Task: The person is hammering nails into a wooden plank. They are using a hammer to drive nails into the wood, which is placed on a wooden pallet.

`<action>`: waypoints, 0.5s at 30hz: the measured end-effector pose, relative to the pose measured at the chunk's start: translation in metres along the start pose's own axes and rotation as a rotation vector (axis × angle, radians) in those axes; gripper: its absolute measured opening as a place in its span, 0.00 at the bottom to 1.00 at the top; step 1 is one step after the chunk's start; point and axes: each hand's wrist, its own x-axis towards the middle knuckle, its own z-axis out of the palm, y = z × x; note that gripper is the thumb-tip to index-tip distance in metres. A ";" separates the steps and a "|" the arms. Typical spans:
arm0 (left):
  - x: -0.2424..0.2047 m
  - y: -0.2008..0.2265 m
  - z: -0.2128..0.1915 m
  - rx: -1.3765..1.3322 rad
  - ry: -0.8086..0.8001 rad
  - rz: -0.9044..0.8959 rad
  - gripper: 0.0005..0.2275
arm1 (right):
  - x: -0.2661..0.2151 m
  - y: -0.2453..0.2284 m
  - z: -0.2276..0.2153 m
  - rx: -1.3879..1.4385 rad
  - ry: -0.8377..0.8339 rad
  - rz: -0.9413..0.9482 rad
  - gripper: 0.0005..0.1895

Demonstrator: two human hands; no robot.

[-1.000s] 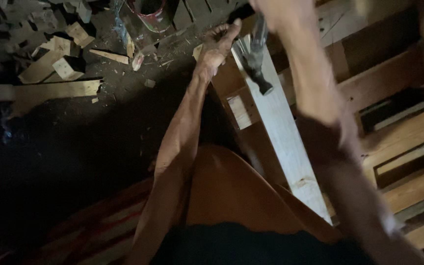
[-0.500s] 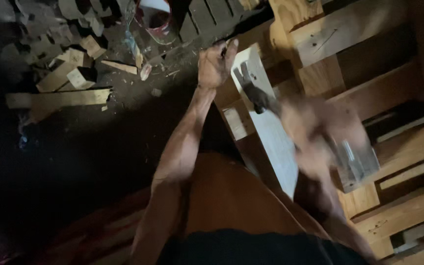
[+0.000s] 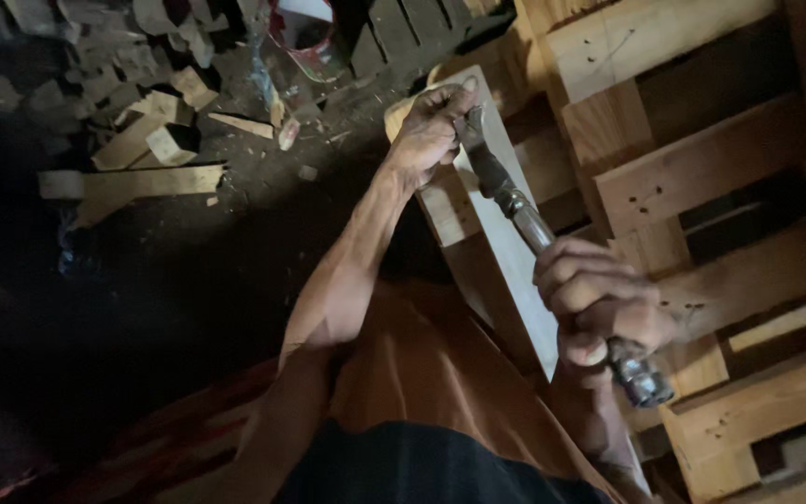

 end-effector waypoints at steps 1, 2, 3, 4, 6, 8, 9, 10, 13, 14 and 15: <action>0.002 0.004 -0.004 0.010 -0.017 0.041 0.24 | 0.010 0.006 -0.003 0.046 -0.055 -0.008 0.15; 0.003 0.005 -0.008 0.019 -0.042 0.076 0.26 | 0.016 0.011 -0.003 0.085 -0.106 -0.011 0.14; 0.005 0.007 -0.014 0.081 -0.004 0.041 0.25 | 0.019 0.017 -0.004 0.089 -0.096 -0.003 0.13; 0.004 0.005 -0.020 0.136 0.032 -0.003 0.25 | 0.020 0.020 -0.006 0.090 -0.086 0.018 0.12; 0.014 0.004 -0.036 0.144 0.074 0.007 0.26 | 0.019 0.031 -0.005 0.089 0.009 0.079 0.11; 0.027 0.007 -0.059 0.046 0.089 0.107 0.27 | 0.022 0.048 0.006 0.095 0.183 0.164 0.11; 0.038 0.014 -0.079 0.152 0.180 0.175 0.28 | 0.026 0.059 0.012 0.125 0.198 0.199 0.11; 0.049 0.017 -0.103 0.251 0.273 0.226 0.28 | 0.029 0.067 0.016 0.154 0.215 0.253 0.10; 0.090 0.039 -0.185 0.565 0.416 0.522 0.28 | 0.046 0.092 0.025 0.060 0.200 0.215 0.06; 0.103 0.046 -0.212 0.655 0.454 0.629 0.27 | 0.049 0.092 0.025 -0.002 0.185 0.185 0.04; 0.117 0.052 -0.236 0.724 0.471 0.613 0.26 | 0.050 0.090 0.024 -0.017 0.186 0.219 0.05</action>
